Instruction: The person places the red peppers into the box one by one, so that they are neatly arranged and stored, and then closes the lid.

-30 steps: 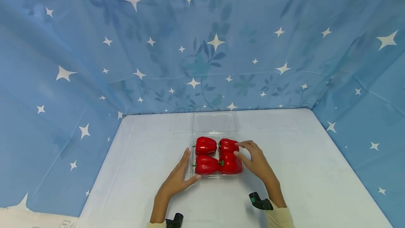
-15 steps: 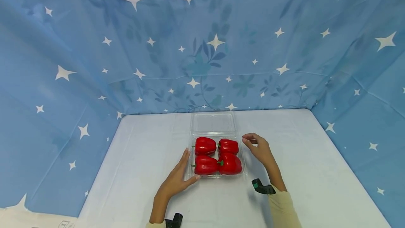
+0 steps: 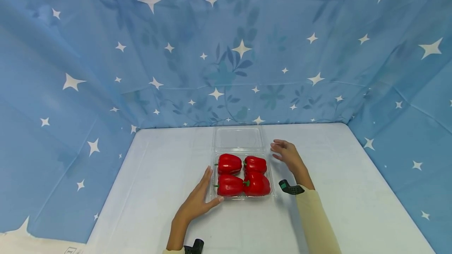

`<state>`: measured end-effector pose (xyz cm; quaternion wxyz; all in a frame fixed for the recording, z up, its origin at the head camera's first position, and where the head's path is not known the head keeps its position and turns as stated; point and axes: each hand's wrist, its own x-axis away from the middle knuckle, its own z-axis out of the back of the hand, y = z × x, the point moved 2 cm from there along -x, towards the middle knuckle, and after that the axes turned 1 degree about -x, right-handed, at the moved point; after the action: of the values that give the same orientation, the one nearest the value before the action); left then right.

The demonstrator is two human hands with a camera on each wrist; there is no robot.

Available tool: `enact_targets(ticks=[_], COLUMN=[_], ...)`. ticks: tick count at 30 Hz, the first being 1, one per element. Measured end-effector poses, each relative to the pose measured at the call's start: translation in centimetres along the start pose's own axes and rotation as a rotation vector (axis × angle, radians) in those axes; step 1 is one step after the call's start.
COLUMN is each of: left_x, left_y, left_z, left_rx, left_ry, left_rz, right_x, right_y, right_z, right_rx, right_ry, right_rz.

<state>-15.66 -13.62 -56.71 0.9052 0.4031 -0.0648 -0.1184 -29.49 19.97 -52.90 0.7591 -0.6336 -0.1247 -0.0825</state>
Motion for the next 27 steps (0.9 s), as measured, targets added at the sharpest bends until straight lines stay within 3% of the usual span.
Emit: enact_targets(ticks=[10,27], left_x=[-0.2,-0.1], left_y=[0.1,0.0], left_z=[0.0,0.0], left_rx=[-0.001,0.000], left_ry=[0.013,0.015], left_rz=[-0.025,-0.002], right_x=[-2.2,-2.6], right_y=[0.2,0.7], right_z=[-0.8,-1.6], right_rx=[-0.121,-0.071], right_ry=[-0.044,0.029], right_rz=[-0.071,-0.031])
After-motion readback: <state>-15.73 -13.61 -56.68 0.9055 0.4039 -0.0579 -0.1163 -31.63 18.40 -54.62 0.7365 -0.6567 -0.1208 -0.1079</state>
